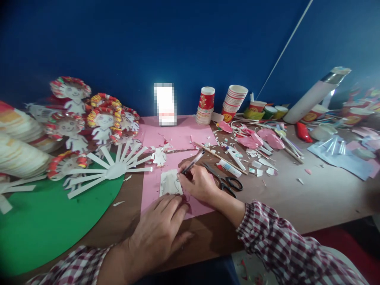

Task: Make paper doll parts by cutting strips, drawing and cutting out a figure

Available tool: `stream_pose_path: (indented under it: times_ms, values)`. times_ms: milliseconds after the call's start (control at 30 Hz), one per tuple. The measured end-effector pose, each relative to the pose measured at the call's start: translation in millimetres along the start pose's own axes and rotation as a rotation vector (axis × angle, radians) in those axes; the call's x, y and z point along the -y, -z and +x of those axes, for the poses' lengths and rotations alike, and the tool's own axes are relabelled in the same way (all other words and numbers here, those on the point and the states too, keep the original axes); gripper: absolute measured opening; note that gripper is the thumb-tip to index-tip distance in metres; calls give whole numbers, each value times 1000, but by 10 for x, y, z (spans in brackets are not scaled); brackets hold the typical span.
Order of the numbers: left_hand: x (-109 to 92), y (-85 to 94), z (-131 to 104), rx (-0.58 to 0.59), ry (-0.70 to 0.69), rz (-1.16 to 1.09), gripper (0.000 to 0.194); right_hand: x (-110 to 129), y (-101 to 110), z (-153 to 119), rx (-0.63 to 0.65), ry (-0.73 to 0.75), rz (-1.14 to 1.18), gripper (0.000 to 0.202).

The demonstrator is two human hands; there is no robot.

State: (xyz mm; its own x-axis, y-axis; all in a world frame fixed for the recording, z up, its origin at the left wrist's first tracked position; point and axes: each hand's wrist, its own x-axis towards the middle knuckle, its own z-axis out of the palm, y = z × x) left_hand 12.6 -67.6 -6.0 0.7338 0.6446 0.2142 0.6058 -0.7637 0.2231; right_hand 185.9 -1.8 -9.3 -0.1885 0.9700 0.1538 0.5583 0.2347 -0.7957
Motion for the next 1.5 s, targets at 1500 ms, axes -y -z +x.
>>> stream_pose_path:
  times_ms: [1500]
  values:
    - [-13, 4, 4, 5, 1, 28, 51, 67, 29, -3, 79, 52, -38, 4]
